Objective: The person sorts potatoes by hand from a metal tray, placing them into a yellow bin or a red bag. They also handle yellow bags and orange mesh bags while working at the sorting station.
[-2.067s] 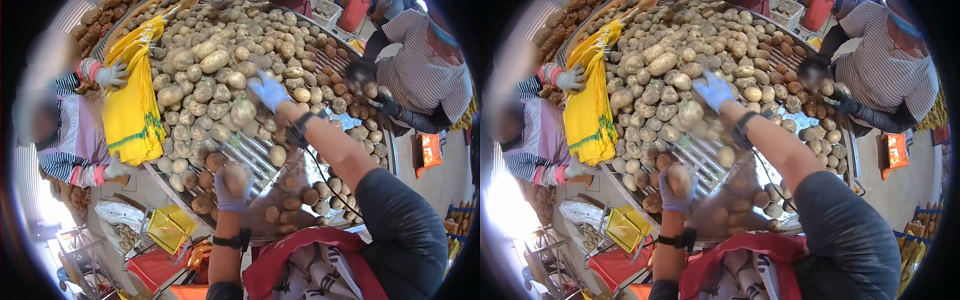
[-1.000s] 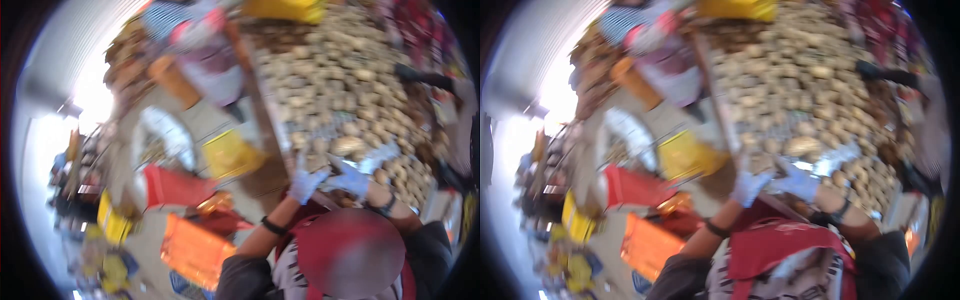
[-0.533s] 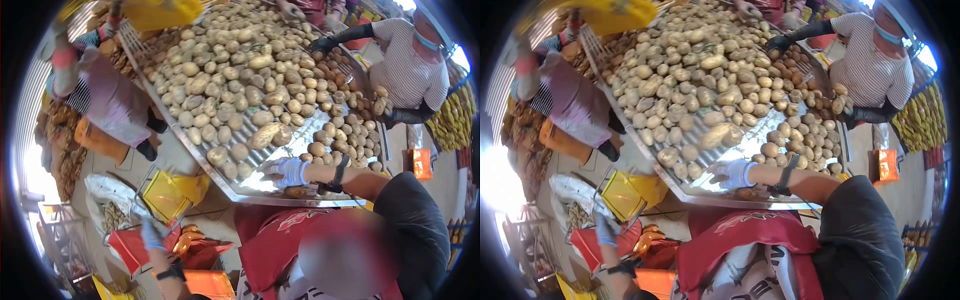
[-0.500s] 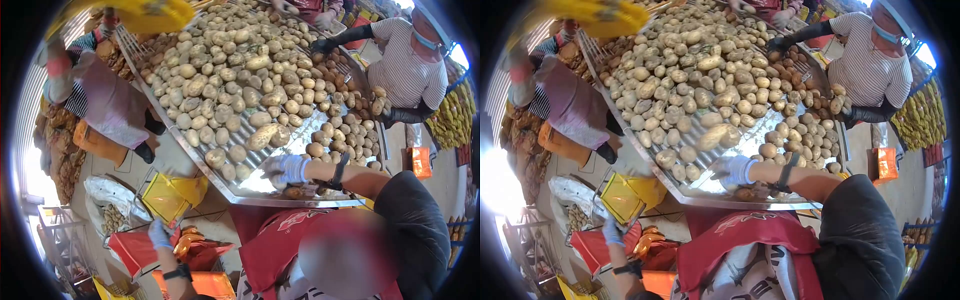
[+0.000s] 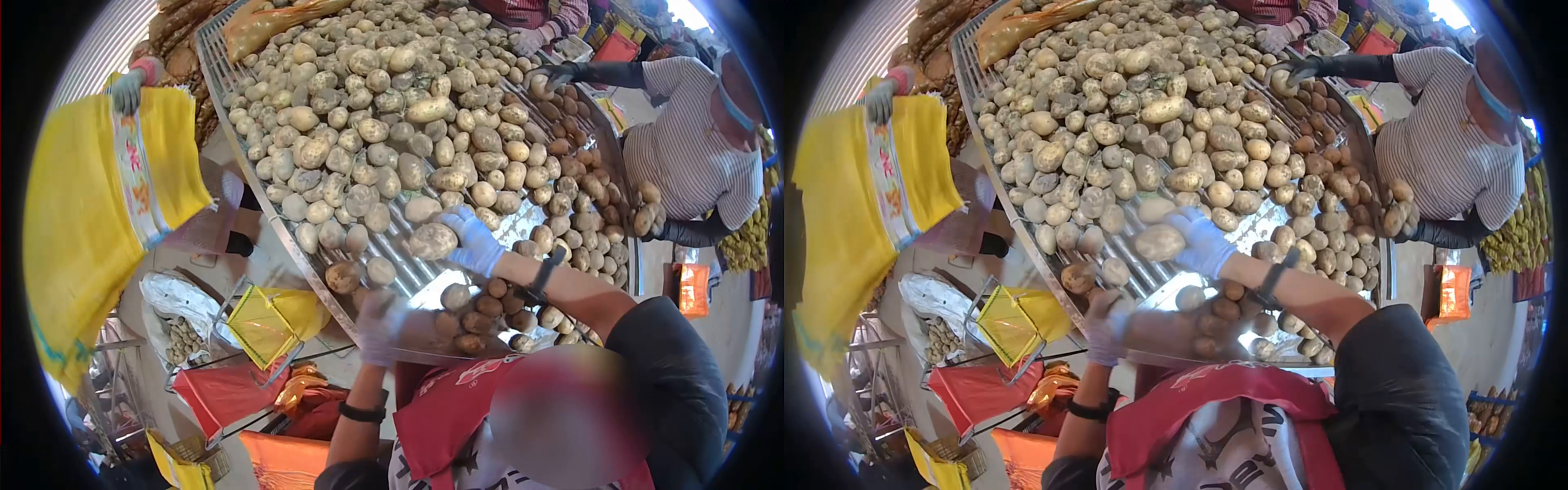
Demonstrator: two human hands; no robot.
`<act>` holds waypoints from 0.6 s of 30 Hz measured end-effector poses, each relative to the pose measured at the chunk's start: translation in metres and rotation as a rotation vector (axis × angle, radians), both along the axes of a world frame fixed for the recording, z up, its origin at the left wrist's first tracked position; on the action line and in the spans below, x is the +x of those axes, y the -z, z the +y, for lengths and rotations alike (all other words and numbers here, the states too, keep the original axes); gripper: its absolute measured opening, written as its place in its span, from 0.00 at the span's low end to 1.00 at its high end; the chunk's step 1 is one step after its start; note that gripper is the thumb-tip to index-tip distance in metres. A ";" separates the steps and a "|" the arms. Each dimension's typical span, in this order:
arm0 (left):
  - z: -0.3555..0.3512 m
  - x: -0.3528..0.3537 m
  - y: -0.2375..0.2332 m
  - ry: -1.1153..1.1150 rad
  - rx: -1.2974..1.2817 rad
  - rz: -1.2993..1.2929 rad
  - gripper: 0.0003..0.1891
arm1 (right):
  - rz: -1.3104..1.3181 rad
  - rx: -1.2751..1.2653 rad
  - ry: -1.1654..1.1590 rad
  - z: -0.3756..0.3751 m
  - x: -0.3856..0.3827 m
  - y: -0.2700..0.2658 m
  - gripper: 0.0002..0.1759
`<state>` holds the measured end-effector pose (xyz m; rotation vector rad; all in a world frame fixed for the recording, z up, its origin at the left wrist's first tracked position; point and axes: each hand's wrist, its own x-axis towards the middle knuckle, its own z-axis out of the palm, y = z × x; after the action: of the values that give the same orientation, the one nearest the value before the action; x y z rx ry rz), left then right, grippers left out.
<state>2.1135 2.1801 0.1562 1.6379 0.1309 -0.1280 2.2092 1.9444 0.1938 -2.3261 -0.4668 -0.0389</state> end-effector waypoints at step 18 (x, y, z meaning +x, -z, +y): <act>0.148 -0.168 -0.002 -0.402 -1.267 0.271 0.29 | 0.795 0.105 -0.676 0.149 -0.077 -0.052 0.27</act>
<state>1.9458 2.3278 0.1586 0.3078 0.4720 -0.0880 2.1325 2.0930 0.2459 -1.7717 -0.7637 1.0993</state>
